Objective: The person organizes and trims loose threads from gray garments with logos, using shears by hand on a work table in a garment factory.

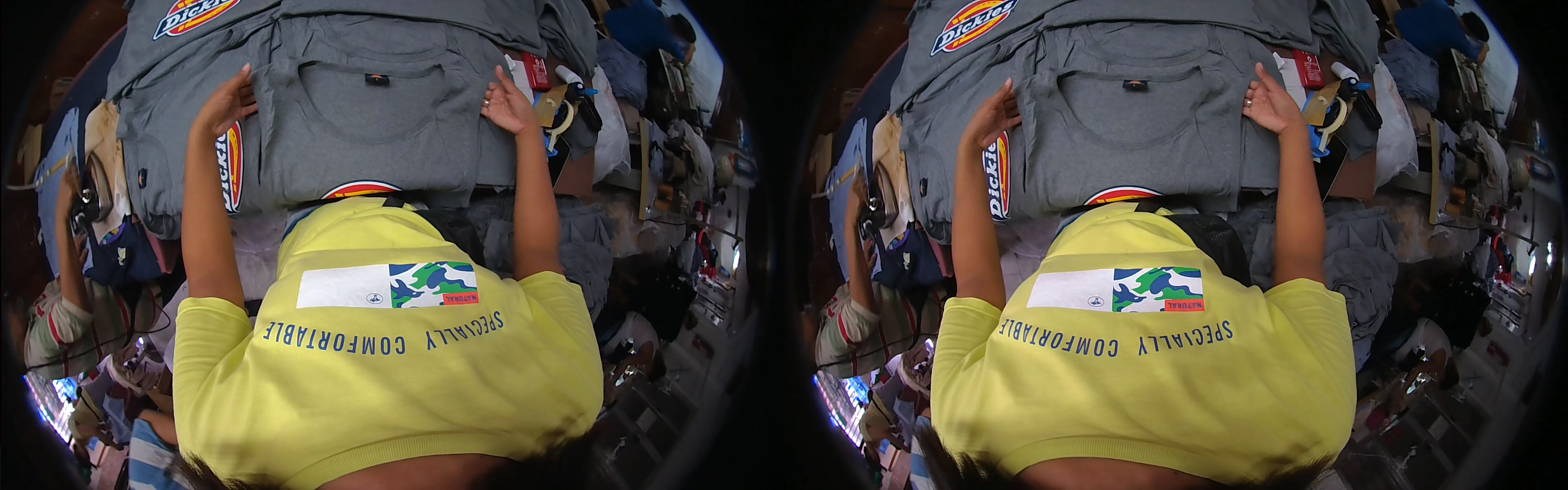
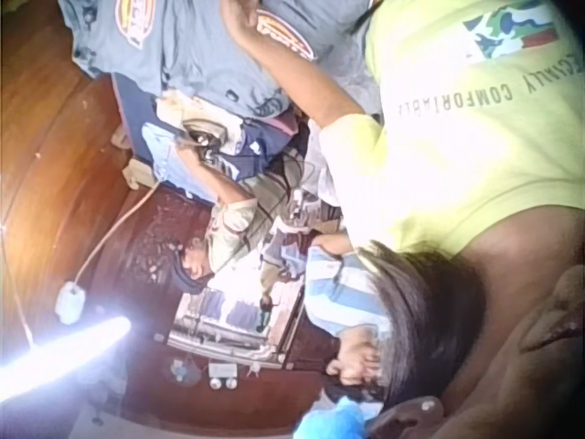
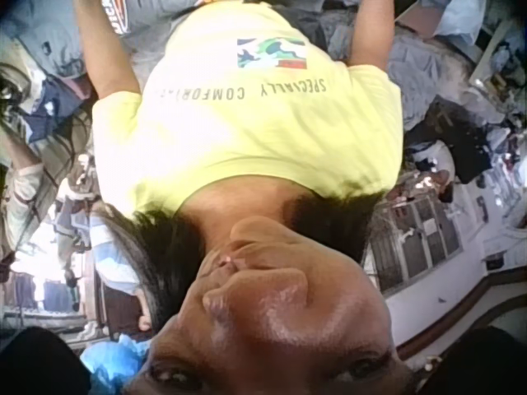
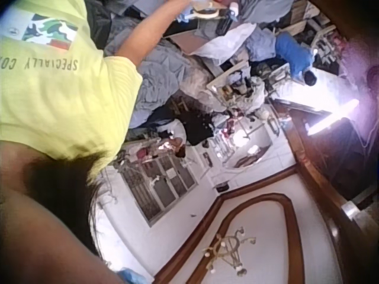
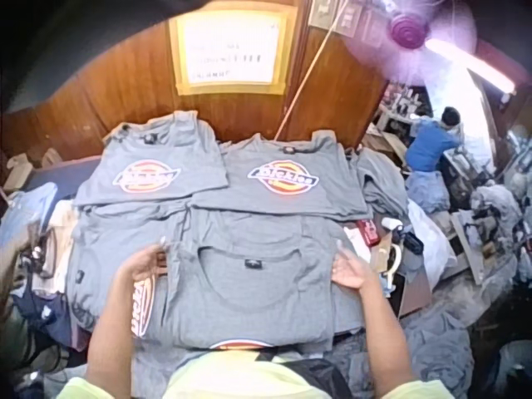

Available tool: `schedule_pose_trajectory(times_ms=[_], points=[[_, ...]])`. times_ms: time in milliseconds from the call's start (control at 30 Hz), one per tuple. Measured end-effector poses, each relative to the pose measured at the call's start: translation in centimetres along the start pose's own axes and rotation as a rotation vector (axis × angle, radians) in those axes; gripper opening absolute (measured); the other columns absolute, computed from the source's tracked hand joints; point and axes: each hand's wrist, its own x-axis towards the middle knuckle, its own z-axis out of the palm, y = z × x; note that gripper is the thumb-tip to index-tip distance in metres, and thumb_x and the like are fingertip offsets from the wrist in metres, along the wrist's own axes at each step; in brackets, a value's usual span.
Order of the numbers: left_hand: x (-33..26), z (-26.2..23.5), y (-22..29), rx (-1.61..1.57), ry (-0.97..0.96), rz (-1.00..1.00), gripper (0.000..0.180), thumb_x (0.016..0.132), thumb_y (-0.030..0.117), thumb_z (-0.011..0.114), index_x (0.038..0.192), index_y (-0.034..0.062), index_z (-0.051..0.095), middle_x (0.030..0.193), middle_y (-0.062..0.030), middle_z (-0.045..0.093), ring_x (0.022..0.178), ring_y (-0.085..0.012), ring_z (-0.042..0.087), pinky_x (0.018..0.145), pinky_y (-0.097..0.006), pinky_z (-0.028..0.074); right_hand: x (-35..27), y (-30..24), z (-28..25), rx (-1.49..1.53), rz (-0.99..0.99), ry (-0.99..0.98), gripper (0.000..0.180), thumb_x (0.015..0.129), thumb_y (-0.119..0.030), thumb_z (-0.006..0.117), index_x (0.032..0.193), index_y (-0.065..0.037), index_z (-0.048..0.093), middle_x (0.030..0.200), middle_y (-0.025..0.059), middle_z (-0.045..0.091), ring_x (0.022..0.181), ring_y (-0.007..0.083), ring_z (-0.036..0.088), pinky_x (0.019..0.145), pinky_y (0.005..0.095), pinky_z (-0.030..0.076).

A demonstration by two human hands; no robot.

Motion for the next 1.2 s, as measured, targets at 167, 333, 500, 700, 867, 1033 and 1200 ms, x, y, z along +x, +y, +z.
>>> schedule_pose_trajectory(times_ms=[167,333,500,700,867,1033,1200], points=[[0.2,-0.5,0.1,0.854,0.233,0.532,0.038,0.080,0.034,0.059,0.107,0.0077,0.057,0.121,-0.0133,0.048,0.114,-0.0269,0.043,0.094,-0.036,0.036,-2.5,-2.0,2.3,-0.995,-0.236,0.509,0.048,0.076,-0.036,0.065,0.110,-0.003,0.055,0.104,0.0078,0.057,0.097,0.0215,0.054,0.086,0.0345,0.043],[-0.9,6.6,1.1,1.672,0.050,0.973,0.034,0.071,0.027,0.067,0.103,0.0181,0.059,0.130,-0.0077,0.038,0.122,-0.0316,0.032,0.098,-0.044,0.030,0.7,-0.7,4.6,-1.507,-0.717,0.203,0.043,0.070,-0.029,0.069,0.108,-0.013,0.058,0.111,0.0071,0.052,0.105,0.0245,0.049,0.089,0.0347,0.039],[0.7,6.8,4.2,2.105,0.082,0.811,0.040,0.062,0.025,0.073,0.099,0.0156,0.062,0.126,-0.0053,0.041,0.121,-0.0287,0.034,0.097,-0.043,0.032,3.2,-0.1,7.3,-1.945,-0.681,0.117,0.035,0.063,-0.016,0.072,0.096,-0.013,0.061,0.113,0.0058,0.051,0.106,0.0256,0.047,0.090,0.0356,0.038],[2.0,6.1,7.2,1.512,-0.279,0.596,0.030,0.067,0.014,0.071,0.091,0.0064,0.056,0.096,-0.0056,0.054,0.087,-0.0197,0.053,0.081,-0.032,0.041,5.4,-2.9,6.2,-1.881,-0.229,0.020,0.027,0.060,-0.013,0.074,0.082,-0.010,0.060,0.110,0.0037,0.052,0.100,0.0253,0.049,0.086,0.0378,0.040],[4.1,3.1,4.8,0.983,-0.193,0.586,0.032,0.073,0.013,0.067,0.103,0.0080,0.054,0.089,-0.0044,0.056,0.087,-0.0140,0.051,0.082,-0.028,0.039,5.2,-2.6,6.7,-1.896,-0.587,-0.126,0.024,0.062,-0.010,0.072,0.078,-0.006,0.055,0.098,0.0050,0.055,0.092,0.0235,0.051,0.079,0.0353,0.041],[4.8,3.6,4.0,1.085,-0.069,0.599,0.028,0.075,0.012,0.064,0.101,0.0053,0.055,0.097,-0.0118,0.060,0.093,-0.0229,0.056,0.081,-0.033,0.042,5.4,-2.9,6.2,-1.918,-0.489,-0.152,0.028,0.062,-0.011,0.072,0.085,-0.008,0.056,0.099,0.0064,0.055,0.093,0.0236,0.052,0.080,0.0330,0.042],[5.6,4.7,3.6,1.281,0.053,0.746,0.024,0.075,0.010,0.062,0.096,0.0021,0.054,0.095,-0.0162,0.061,0.092,-0.0302,0.058,0.075,-0.035,0.044,6.4,-4.9,5.6,-1.630,-0.265,-0.068,0.037,0.059,-0.016,0.075,0.091,-0.012,0.058,0.095,0.0074,0.054,0.090,0.0250,0.052,0.083,0.0333,0.042]])
